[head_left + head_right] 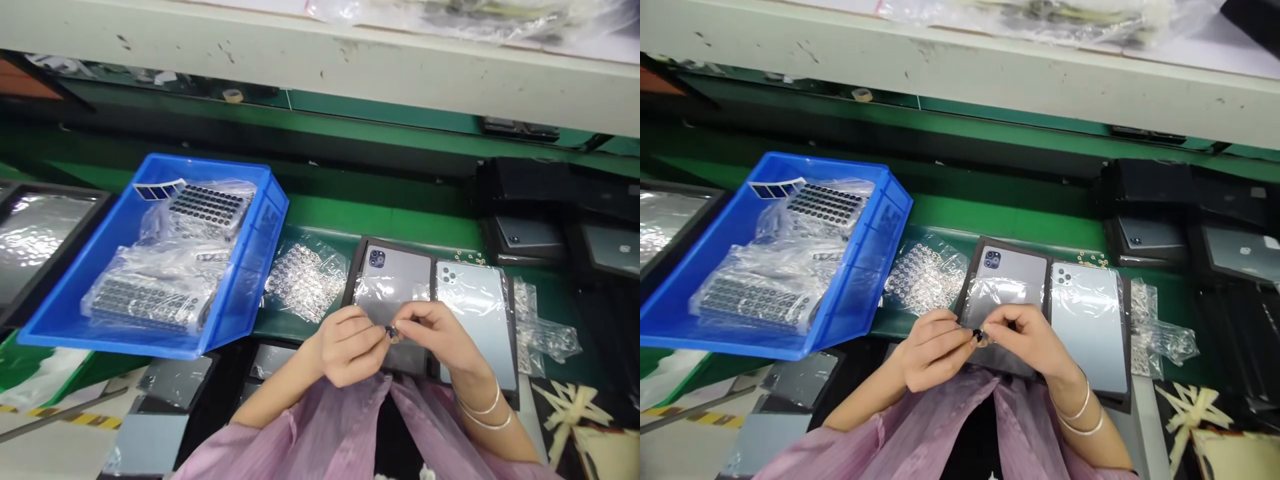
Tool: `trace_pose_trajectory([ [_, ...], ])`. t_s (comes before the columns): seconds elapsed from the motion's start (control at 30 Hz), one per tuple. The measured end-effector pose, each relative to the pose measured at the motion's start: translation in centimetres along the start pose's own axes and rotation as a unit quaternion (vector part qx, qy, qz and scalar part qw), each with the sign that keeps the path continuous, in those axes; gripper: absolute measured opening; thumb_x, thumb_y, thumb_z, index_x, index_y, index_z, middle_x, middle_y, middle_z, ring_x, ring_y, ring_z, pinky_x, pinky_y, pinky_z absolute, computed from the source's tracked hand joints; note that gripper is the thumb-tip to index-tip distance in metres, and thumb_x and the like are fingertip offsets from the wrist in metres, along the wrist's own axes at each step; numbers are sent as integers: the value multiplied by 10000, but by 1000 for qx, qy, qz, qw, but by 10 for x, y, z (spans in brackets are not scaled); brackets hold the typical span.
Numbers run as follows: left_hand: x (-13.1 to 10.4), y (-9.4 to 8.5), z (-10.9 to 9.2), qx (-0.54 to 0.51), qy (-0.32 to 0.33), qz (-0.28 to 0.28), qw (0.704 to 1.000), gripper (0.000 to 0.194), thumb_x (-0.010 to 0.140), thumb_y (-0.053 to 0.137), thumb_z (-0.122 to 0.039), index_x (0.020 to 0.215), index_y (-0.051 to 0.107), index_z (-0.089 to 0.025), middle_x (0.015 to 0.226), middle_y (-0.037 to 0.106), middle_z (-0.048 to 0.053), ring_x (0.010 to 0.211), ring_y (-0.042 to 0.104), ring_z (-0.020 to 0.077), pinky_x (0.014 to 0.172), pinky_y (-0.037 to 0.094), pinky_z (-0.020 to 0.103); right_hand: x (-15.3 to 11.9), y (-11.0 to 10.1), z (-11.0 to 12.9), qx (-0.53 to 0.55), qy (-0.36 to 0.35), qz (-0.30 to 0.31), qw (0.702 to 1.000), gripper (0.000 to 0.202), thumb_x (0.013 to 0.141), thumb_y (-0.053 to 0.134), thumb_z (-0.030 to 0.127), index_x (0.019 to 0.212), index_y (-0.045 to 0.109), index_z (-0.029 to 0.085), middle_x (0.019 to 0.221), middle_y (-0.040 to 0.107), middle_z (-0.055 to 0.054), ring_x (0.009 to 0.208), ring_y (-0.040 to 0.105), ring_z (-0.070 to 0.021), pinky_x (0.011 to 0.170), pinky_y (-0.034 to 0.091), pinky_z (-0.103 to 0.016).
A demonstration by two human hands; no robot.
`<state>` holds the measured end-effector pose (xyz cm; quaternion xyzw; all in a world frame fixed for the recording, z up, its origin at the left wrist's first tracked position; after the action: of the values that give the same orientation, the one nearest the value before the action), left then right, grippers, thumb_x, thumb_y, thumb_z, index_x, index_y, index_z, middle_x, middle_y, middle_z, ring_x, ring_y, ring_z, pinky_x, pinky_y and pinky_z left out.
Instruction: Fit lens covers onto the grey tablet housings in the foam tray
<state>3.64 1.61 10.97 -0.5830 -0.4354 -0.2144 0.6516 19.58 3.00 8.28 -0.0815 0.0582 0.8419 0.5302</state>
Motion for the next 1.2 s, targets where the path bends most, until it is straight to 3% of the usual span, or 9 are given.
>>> trace_pose_trajectory([
  [0.1, -5, 5, 0, -44, -21, 40, 998, 203, 796, 569, -99, 820, 630, -291, 767, 689, -35, 619, 612, 131, 532, 538, 278, -1, 0, -4, -5, 19, 9, 1000, 190, 811, 623, 311, 686, 642, 169, 640, 640, -6, 619, 571, -106, 605, 455, -227],
  [0.23, -9, 9, 1, -55, -44, 44, 997, 185, 811, 563, -98, 876, 630, -258, 816, 701, -5, 698, 636, 140, 593, 553, 288, -2, -1, -12, 18, 33, -5, 999, 221, 791, 636, 337, 652, 622, 165, 607, 611, 4, 582, 531, -96, 575, 422, -224],
  [0.4, -16, 28, 7, -60, -176, -3, 983, 163, 805, 629, -126, 954, 609, -188, 876, 698, 43, 779, 636, 156, 663, 547, 314, -2, -4, -21, 15, 14, -125, 992, 226, 789, 616, 347, 649, 613, 170, 599, 587, 7, 578, 505, -101, 566, 410, -225],
  [0.5, -20, 39, 6, -107, -252, -21, 962, 146, 815, 635, -128, 952, 604, -167, 881, 696, 43, 795, 639, 142, 700, 550, 302, -5, -4, -22, -39, 0, -162, 986, 197, 806, 587, 328, 682, 622, 179, 624, 593, 5, 594, 502, -110, 575, 412, -234],
  [0.73, -23, 47, 8, -172, -311, 3, 935, 185, 828, 617, -106, 996, 627, -182, 912, 714, 35, 800, 653, 137, 699, 562, 303, -8, -8, -21, -138, -50, -135, 980, 167, 846, 549, 267, 711, 610, 190, 621, 556, 13, 584, 469, -107, 565, 373, -243],
  [0.97, -31, 60, 18, -242, -399, -1, 884, 123, 814, 637, -119, 921, 635, -178, 864, 720, 25, 777, 668, 130, 701, 567, 286, 6, -14, -53, -31, 47, -118, 991, 215, 838, 555, 316, 699, 636, 174, 619, 586, 5, 589, 497, -105, 563, 396, -221],
  [1.03, -33, 63, 26, -236, -429, -11, 872, 105, 802, 655, -134, 892, 632, -183, 823, 714, 5, 748, 665, 119, 687, 562, 267, 10, -21, -62, -43, 72, -136, 987, 224, 831, 554, 330, 705, 646, 169, 632, 605, -2, 594, 518, -110, 562, 405, -220],
  [1.1, -33, 68, 40, -191, -440, -6, 878, 102, 796, 664, -145, 887, 640, -185, 810, 709, -2, 738, 657, 114, 682, 554, 259, 13, -37, -64, -91, 76, -177, 977, 220, 816, 561, 340, 717, 659, 169, 651, 629, -8, 594, 540, -119, 558, 415, -223],
  [1.2, -35, 83, 68, -70, -424, 29, 903, 109, 801, 662, -165, 910, 660, -167, 847, 705, 32, 782, 644, 137, 718, 544, 286, 17, -83, -57, -224, 44, -304, 925, 215, 803, 576, 352, 758, 684, 171, 682, 656, -16, 588, 551, -127, 563, 418, -233],
])
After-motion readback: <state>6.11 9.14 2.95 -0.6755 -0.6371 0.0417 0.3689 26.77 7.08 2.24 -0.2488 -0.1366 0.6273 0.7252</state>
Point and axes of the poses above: each hand's wrist, its own x-axis towards the middle knuckle, its own y-axis out of the palm, z = x × y, the point moved 4 cm from there along x, towards the middle knuckle
